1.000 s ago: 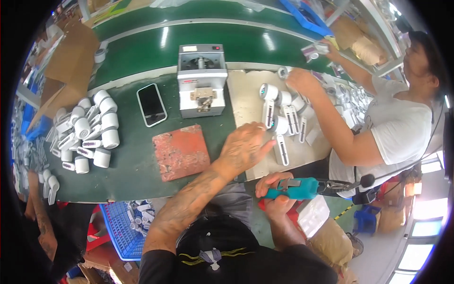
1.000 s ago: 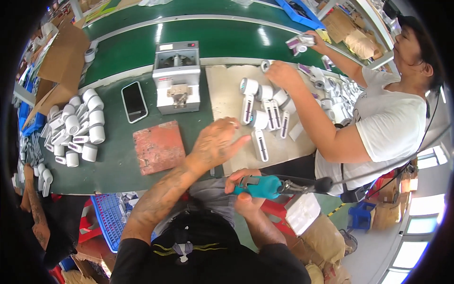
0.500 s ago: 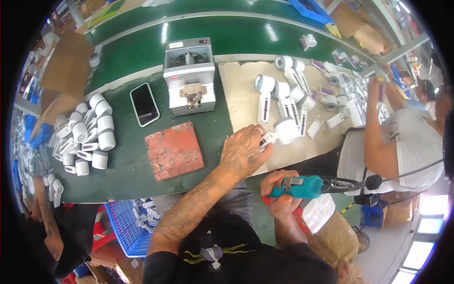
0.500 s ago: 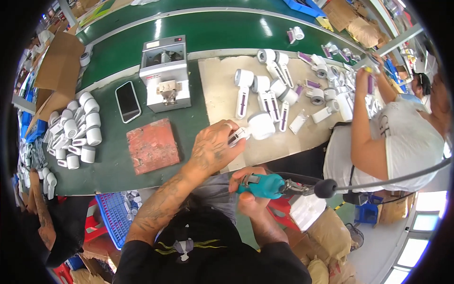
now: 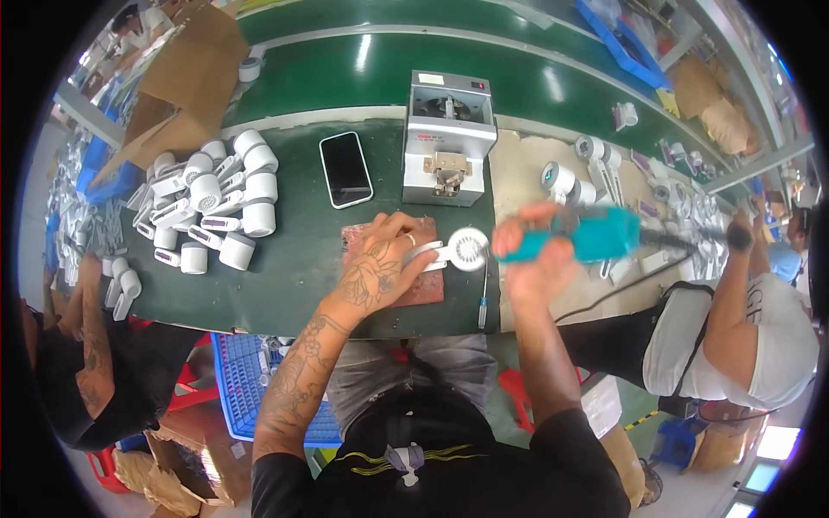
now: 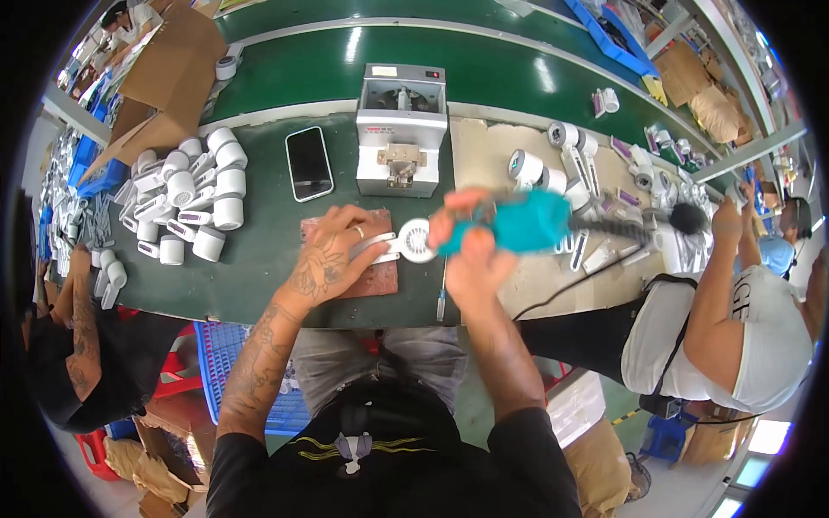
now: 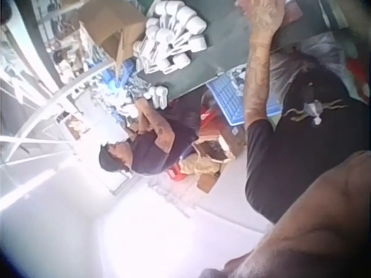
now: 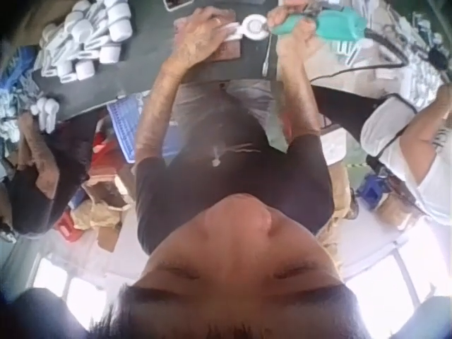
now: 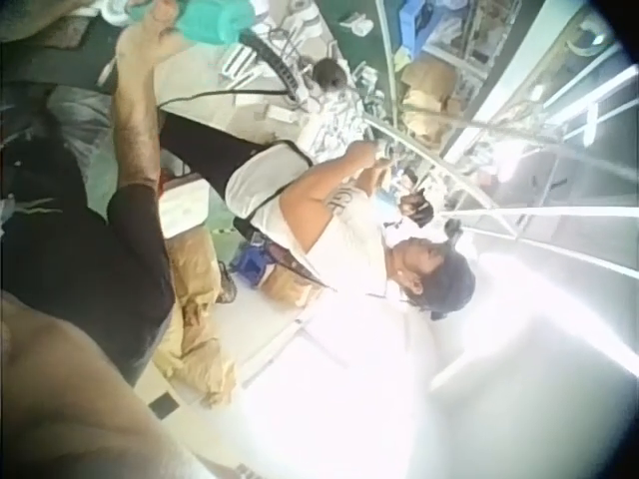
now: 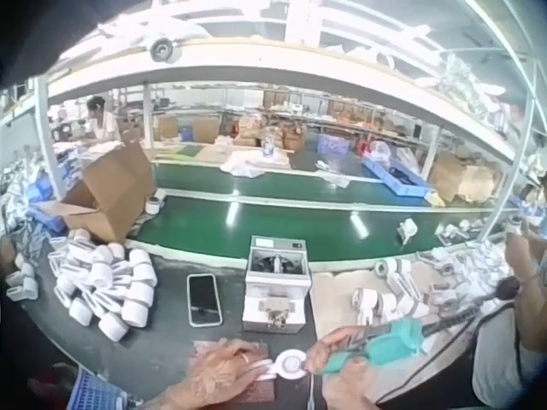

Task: The person assembles white hair dryers by securing internal and external components into the hair dryer housing with screws, using an electric screwdriver.

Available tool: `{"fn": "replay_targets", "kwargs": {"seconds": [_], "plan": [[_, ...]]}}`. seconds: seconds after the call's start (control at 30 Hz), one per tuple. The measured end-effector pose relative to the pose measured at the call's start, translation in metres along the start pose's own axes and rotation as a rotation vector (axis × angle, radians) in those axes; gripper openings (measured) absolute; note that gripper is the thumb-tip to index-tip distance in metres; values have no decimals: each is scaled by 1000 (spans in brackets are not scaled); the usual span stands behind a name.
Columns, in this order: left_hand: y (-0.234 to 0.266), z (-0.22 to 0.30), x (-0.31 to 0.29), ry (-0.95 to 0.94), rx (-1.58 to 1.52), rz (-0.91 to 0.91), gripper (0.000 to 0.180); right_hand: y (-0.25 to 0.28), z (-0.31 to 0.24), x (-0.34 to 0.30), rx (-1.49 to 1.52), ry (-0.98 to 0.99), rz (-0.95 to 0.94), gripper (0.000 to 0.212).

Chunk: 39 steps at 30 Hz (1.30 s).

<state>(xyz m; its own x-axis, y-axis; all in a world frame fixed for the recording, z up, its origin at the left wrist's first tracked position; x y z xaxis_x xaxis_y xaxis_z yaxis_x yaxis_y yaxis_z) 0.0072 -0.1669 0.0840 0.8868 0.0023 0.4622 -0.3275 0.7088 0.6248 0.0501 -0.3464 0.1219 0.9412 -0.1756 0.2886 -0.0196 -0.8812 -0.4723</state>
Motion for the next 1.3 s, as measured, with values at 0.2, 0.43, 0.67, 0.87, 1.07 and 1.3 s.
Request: {"fn": "replay_targets", "kwargs": {"seconds": [0.2, 0.43, 0.67, 0.87, 1.07, 1.3], "plan": [[-7, -22, -10, -18, -58, 90, 26, -64, 35, 59, -156, 136, -31, 51], [-9, -20, -7, -3, -100, 82, 25, -66, 64, 71, -244, 206, -114, 37], [-5, -25, -8, 0, -105, 115, 25, -66, 56, 45, -227, -3, -83, 39], [-6, -23, -8, -12, -85, 110, 25, -64, 43, 16, -138, -31, -167, 45], [-5, -25, -10, -1, -95, 122, 23, -63, 56, 7, -222, -35, -169, 52], [-8, -20, -9, -27, -29, 120, 21, -55, 69, 7, -173, -55, -139, 43]]}}
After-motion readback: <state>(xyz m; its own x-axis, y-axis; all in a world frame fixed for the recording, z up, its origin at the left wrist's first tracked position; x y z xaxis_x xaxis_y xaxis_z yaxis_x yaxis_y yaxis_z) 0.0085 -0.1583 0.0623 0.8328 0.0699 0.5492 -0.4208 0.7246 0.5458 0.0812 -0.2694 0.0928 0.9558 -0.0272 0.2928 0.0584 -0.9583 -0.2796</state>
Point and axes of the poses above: each hand's wrist, its own x-axis towards the middle knuckle, its own y-axis out of the back of the hand, z = x × y, the point moved 9 cm from there along x, towards the middle knuckle, and after that the axes turned 15 degrees about z, right-handed, at the moved point
